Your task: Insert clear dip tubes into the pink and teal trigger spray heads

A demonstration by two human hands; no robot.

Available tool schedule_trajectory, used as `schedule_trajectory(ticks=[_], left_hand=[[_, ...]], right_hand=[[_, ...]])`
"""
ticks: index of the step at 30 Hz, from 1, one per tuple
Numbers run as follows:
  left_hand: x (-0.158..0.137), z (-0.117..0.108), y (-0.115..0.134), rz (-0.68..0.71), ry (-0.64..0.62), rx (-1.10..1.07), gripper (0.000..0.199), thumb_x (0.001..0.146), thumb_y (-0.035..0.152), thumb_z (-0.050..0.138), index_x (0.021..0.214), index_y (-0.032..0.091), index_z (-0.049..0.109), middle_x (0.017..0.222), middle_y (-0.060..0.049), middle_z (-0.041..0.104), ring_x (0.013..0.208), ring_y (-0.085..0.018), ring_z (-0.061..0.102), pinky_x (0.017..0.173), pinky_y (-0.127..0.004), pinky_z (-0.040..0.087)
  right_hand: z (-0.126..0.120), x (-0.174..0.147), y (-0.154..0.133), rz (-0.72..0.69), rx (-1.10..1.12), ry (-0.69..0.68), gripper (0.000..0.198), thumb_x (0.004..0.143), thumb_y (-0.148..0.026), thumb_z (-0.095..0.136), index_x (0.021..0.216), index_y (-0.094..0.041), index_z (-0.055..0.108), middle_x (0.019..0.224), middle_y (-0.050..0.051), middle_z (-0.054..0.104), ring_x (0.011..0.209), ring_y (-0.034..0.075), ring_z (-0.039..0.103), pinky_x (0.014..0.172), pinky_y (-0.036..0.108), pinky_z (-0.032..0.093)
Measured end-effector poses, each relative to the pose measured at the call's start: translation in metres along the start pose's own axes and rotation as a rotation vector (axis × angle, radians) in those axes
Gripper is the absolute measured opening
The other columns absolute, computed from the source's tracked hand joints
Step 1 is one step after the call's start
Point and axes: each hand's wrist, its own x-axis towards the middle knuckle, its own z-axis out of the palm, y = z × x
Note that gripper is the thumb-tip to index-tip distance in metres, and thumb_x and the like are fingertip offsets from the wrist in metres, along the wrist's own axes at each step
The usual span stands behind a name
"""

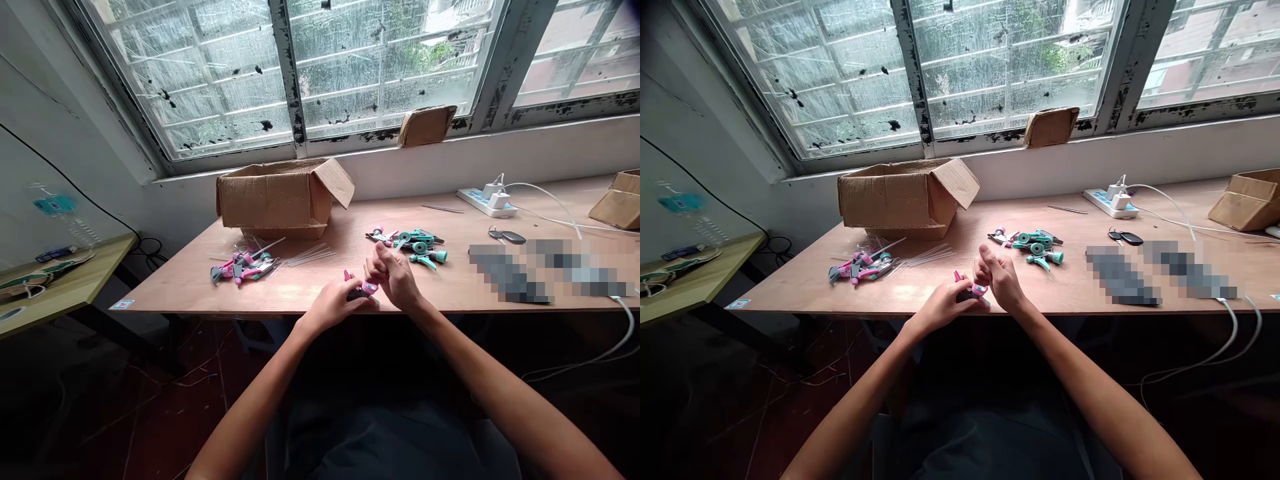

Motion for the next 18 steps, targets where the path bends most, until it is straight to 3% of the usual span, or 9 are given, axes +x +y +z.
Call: schedule_trajectory(ticks=[9,18], left_hand=[[0.0018,0.0016,0.0013,0.020,0.019,0.048,0.029,0.093,0.049,0.065,0.102,0.021,0.069,0.092,-0.003,0.062,0.083,-0.018,0.060,0.073,-0.026,0.043],[0.0032,0.0058,-0.0014,0.016,0.021,0.045,0.030,0.091,0.050,0.067,0.098,0.021,0.067,0.095,-0.002,0.063,0.084,-0.017,0.060,0.073,-0.026,0.043]], right_hand=[[0.0033,0.0010,-0.0090,-0.044,0.078,0.113,0.066,0.088,-0.053,0.071,0.051,-0.022,0.026,0.045,-0.009,0.017,0.042,0.007,0.013,0.043,0.026,0.015],[0.0064,0.0002,-0.0046,-0.062,0.047,0.211,0.064,0.088,-0.058,0.067,0.050,-0.022,0.030,0.040,-0.010,0.020,0.036,0.006,0.016,0.038,0.023,0.016]])
